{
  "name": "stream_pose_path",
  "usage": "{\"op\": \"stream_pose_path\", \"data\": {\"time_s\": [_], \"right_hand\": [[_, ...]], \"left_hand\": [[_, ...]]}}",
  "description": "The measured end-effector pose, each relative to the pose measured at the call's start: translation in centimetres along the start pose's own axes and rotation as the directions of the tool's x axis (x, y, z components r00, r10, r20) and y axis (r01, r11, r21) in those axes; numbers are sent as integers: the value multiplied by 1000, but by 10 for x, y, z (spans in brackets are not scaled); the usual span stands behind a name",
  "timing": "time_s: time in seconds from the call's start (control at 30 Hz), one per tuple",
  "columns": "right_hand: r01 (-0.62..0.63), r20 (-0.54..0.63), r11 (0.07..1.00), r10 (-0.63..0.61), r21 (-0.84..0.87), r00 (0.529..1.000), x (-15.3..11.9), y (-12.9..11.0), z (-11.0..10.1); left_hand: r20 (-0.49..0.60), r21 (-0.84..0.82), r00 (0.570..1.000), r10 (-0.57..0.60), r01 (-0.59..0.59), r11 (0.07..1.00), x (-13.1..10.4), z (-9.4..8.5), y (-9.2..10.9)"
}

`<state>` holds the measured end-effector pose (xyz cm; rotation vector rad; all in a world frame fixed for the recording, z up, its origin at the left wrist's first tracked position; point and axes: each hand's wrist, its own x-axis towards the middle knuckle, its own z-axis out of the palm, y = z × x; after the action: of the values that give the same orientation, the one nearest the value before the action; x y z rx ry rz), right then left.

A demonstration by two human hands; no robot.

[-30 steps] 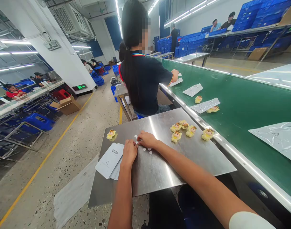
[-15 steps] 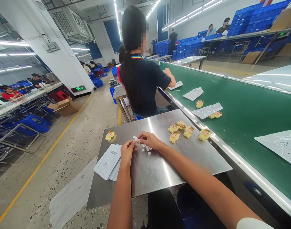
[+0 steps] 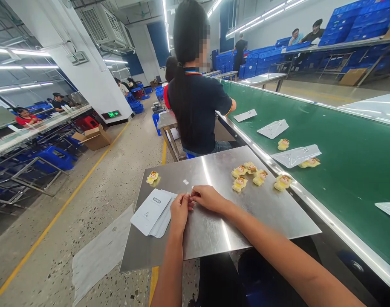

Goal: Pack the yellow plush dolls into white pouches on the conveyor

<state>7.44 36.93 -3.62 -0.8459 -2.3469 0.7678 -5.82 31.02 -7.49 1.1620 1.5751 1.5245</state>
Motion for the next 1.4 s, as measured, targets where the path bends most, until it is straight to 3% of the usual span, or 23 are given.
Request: {"op": "stream_pose_path", "data": {"time_s": [0.23,0.47,0.67,0.83,1.13,1.4], "right_hand": [[-101,4,988,102,-117,995,34,18,-7],[-163,-34,928,162,-335,986,77,25,12],[-66,28,906,85,-418,996,70,35,15],[4,55,911,21,-412,998,58,41,2],[-70,-33,944,63,-322,997,53,43,1],[-150,-92,964,133,-219,987,58,49,-8]], "left_hand": [[-45,203,996,80,-69,977,4,-3,-3],[53,342,981,185,-192,920,10,6,-3],[36,393,973,229,-225,892,6,4,-3],[-56,495,965,257,-197,847,33,-2,4],[109,630,981,158,-191,753,92,-1,7],[146,654,976,163,-219,724,97,3,3]]}}
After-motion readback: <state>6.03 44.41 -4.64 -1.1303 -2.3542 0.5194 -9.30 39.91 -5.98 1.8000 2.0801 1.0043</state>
